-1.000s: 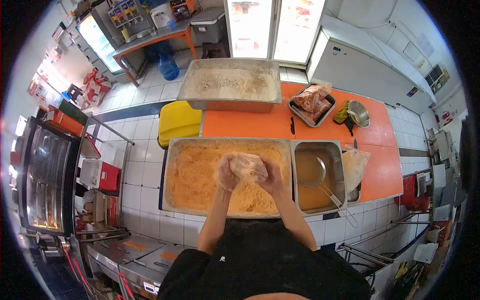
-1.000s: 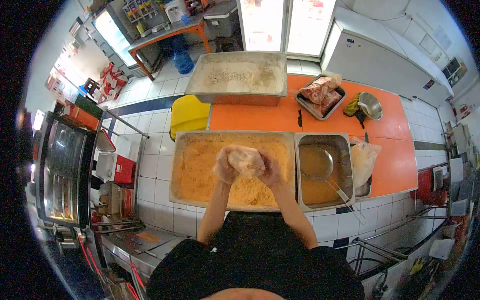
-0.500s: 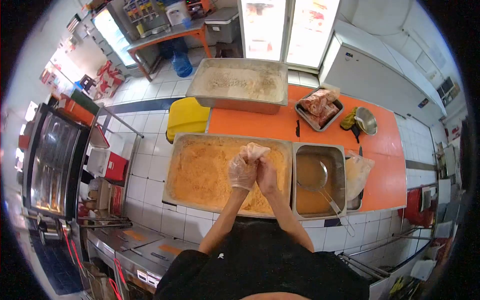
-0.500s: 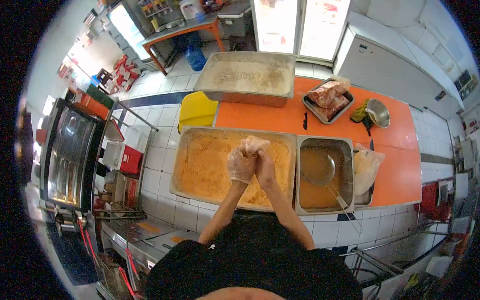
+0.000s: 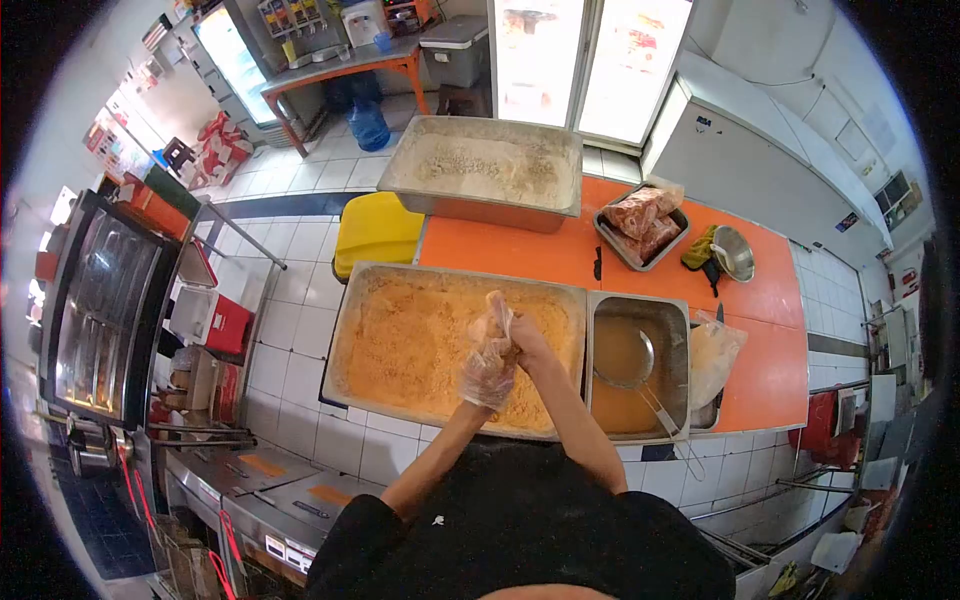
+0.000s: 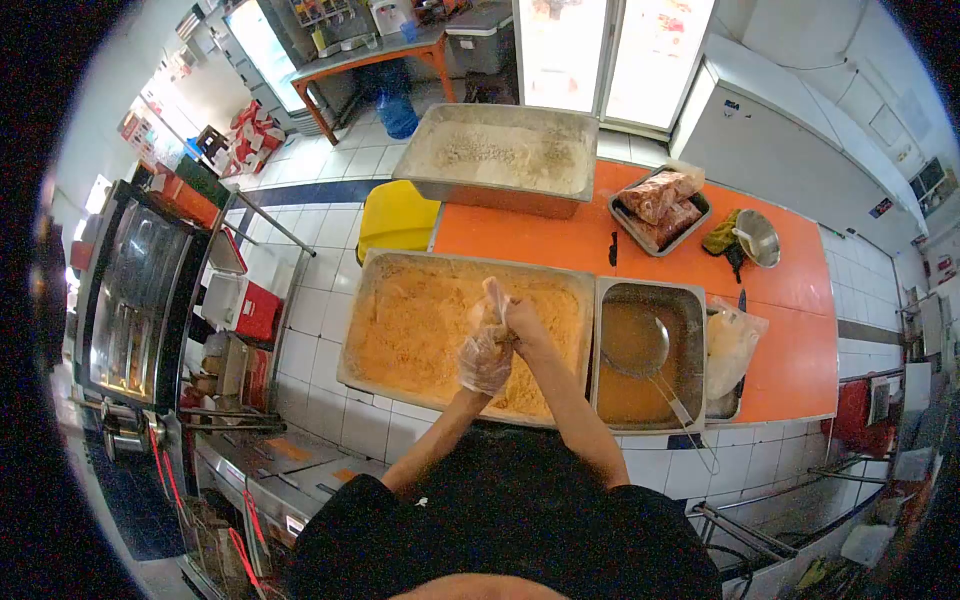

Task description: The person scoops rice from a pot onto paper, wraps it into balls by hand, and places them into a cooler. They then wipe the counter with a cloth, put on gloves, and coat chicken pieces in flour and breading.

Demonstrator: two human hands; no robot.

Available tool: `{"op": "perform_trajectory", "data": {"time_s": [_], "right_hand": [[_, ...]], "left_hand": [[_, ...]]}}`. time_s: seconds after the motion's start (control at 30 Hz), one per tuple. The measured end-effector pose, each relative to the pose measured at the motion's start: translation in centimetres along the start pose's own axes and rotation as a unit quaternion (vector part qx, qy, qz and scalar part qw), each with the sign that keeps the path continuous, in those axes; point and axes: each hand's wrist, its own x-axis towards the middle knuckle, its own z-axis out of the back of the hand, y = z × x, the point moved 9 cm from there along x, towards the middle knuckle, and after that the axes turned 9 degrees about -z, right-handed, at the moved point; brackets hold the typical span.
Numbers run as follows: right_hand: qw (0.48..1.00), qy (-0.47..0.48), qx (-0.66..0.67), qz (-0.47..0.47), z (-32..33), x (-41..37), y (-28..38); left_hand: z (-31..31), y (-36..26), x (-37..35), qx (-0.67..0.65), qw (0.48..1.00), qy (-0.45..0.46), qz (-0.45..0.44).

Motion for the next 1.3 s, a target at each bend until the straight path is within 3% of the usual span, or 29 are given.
{"op": "perform_trajectory", "data": {"time_s": [0.03, 0.13, 0.2, 0.23, 0.3, 0.37, 0.43, 0.47, 0.5, 0.53, 0.6, 0.73, 0.8, 0.83, 0.9, 0.97, 1.03, 1.07, 1.1, 1.17, 1.2, 1.23, 1.27, 1.3], "right_hand": [[1.0, -0.001, -0.001, -0.001, 0.3, 0.2, -0.2], [0.996, 0.06, 0.063, 0.02, -1.7, -1.7, 1.8], [0.951, 0.124, 0.283, -0.027, -8.1, -8.9, 6.6], [0.952, 0.122, 0.279, -0.028, -8.2, -8.7, 6.3], [0.956, 0.145, 0.25, 0.05, -7.9, -8.4, 6.5], [0.968, 0.15, 0.193, 0.049, -6.1, -5.4, 5.4], [0.977, 0.154, 0.137, 0.051, -6.0, -5.0, 4.9], [0.987, 0.11, 0.094, 0.076, -5.6, -5.3, 5.2], [0.991, 0.067, 0.05, 0.104, -5.4, -5.6, 5.9], [0.991, 0.068, 0.046, 0.107, -5.9, -6.2, 6.4], [0.975, 0.135, 0.013, 0.178, -7.9, -8.1, 8.0], [0.974, 0.173, 0.106, 0.097, -7.4, -6.3, 6.2], [0.983, 0.115, -0.071, 0.127, -7.7, -6.9, 6.9], [0.982, 0.117, -0.073, 0.128, -7.0, -6.3, 4.9], [0.913, 0.053, -0.265, 0.304, -5.3, -6.6, 1.6], [0.917, 0.009, -0.266, 0.299, -5.8, -7.7, 2.3], [0.92, -0.038, -0.259, 0.291, -5.7, -8.7, 4.3], [0.973, 0.021, -0.034, 0.228, -4.5, -7.8, 5.9], [0.966, 0.077, 0.195, 0.153, -4.0, -7.3, 5.8], [0.962, 0.053, 0.21, 0.166, -4.2, -8.1, 4.6], [0.985, -0.065, 0.095, 0.132, -3.2, -8.3, 2.2], [0.979, -0.181, -0.023, 0.095, -1.9, -9.0, 0.3], [0.979, -0.177, -0.027, 0.1, -1.6, -9.8, -1.0], [0.951, -0.173, -0.209, 0.148, -2.1, -11.0, -1.4]], "left_hand": [[-0.8, 0.4, -0.1, 0.011, 0.999, 0.047, -0.004], [0.0, 2.3, 0.3, 0.019, 1.0, 0.025, 0.005], [-0.1, 5.7, -0.8, 0.005, 0.999, -0.017, 0.047], [0.5, 6.8, -1.1, -0.007, 0.994, -0.057, 0.091], [-0.4, 6.7, -1.7, -0.026, 0.994, -0.055, 0.086], [-0.3, 5.4, -1.4, -0.045, 0.995, -0.048, 0.081], [0.1, 2.4, 0.3, 0.038, 0.999, 0.015, 0.012], [0.1, 2.7, 0.3, 0.036, 0.999, 0.013, 0.013], [0.1, 4.4, 0.1, 0.033, 0.996, 0.029, 0.072], [-0.3, 6.0, 0.0, 0.031, 0.99, 0.044, 0.129], [-0.8, 6.1, -1.2, 0.054, 0.995, 0.012, 0.086], [0.0, 3.7, -1.0, 0.084, 0.996, -0.011, 0.004], [0.7, 5.4, 0.2, 0.081, 0.995, -0.018, 0.049], [1.1, 6.5, 0.8, 0.08, 0.992, -0.029, 0.092], [2.5, 5.5, 1.8, 0.015, 0.989, -0.039, 0.142], [1.9, 4.7, 1.4, -0.097, 0.984, -0.061, 0.135], [0.4, 4.2, 0.3, -0.077, 0.992, -0.048, 0.09], [-0.1, 3.4, -0.2, -0.054, 0.997, -0.031, 0.044], [-0.3, 3.0, -0.3, -0.054, 0.997, -0.024, 0.047], [-1.8, 3.7, 0.8, -0.101, 0.987, 0.022, 0.121], [-2.3, 4.9, 0.7, -0.009, 0.991, 0.054, 0.12], [-1.9, 5.1, 0.9, -0.009, 0.992, 0.048, 0.112], [-1.4, 5.5, 0.5, -0.023, 0.99, 0.038, 0.135], [-0.9, 5.9, 0.5, -0.037, 0.986, 0.029, 0.159]]}}
